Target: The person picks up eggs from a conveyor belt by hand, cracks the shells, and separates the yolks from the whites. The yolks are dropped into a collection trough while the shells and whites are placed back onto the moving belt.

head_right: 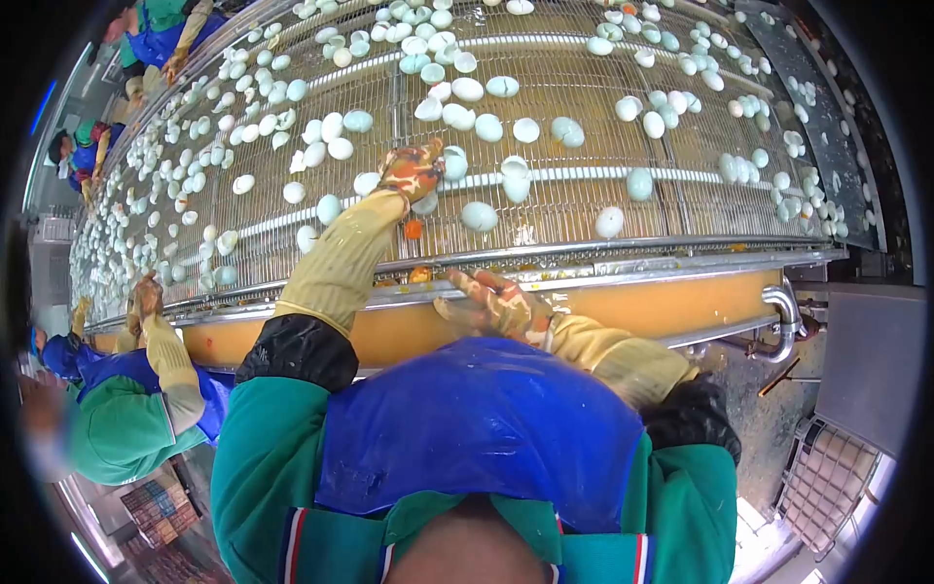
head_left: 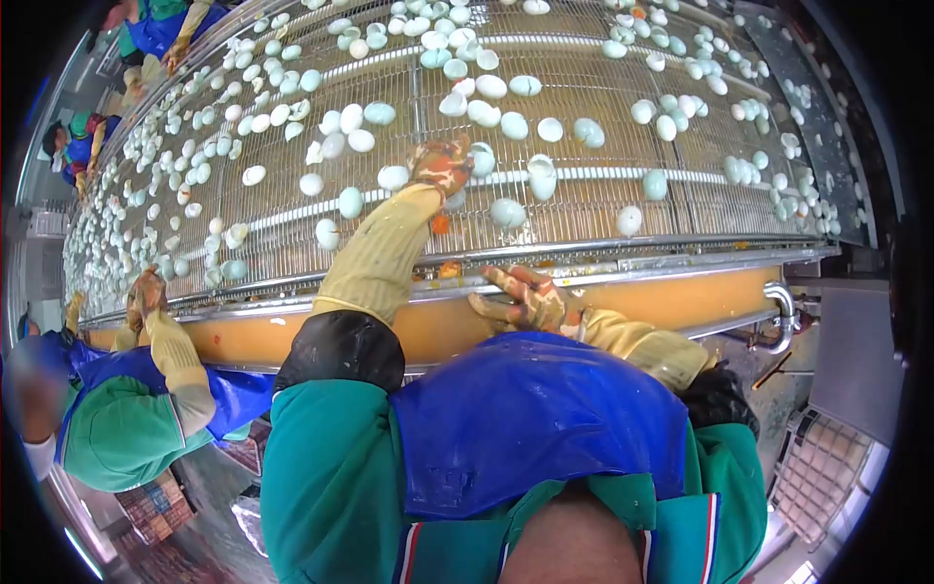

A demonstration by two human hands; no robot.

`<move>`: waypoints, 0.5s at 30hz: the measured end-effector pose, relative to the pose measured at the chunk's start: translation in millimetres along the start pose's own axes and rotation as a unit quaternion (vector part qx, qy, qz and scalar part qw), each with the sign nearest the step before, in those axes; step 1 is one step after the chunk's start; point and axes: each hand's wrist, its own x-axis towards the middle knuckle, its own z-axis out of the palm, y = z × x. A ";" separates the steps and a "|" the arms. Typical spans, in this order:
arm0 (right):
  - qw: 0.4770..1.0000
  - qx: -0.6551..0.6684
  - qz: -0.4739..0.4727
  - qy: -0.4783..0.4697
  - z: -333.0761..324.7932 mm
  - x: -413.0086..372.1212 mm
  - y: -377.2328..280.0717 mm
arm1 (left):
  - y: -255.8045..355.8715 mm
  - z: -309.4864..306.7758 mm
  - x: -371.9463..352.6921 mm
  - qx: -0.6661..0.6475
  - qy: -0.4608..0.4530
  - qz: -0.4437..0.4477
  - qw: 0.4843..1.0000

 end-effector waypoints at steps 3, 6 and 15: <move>0.840 0.528 0.126 -0.003 18.7 -15.5 5.2 | -12.7 25.4 2.9 0.023 0.127 0.036 0.991; 0.602 0.773 0.200 0.007 30.4 -40.3 14.5 | -10.3 32.0 -10.1 0.003 0.155 0.042 0.987; 0.766 0.313 0.558 0.062 -102.9 -118.8 141.4 | 28.2 -21.7 -39.2 -0.300 0.148 -0.009 0.942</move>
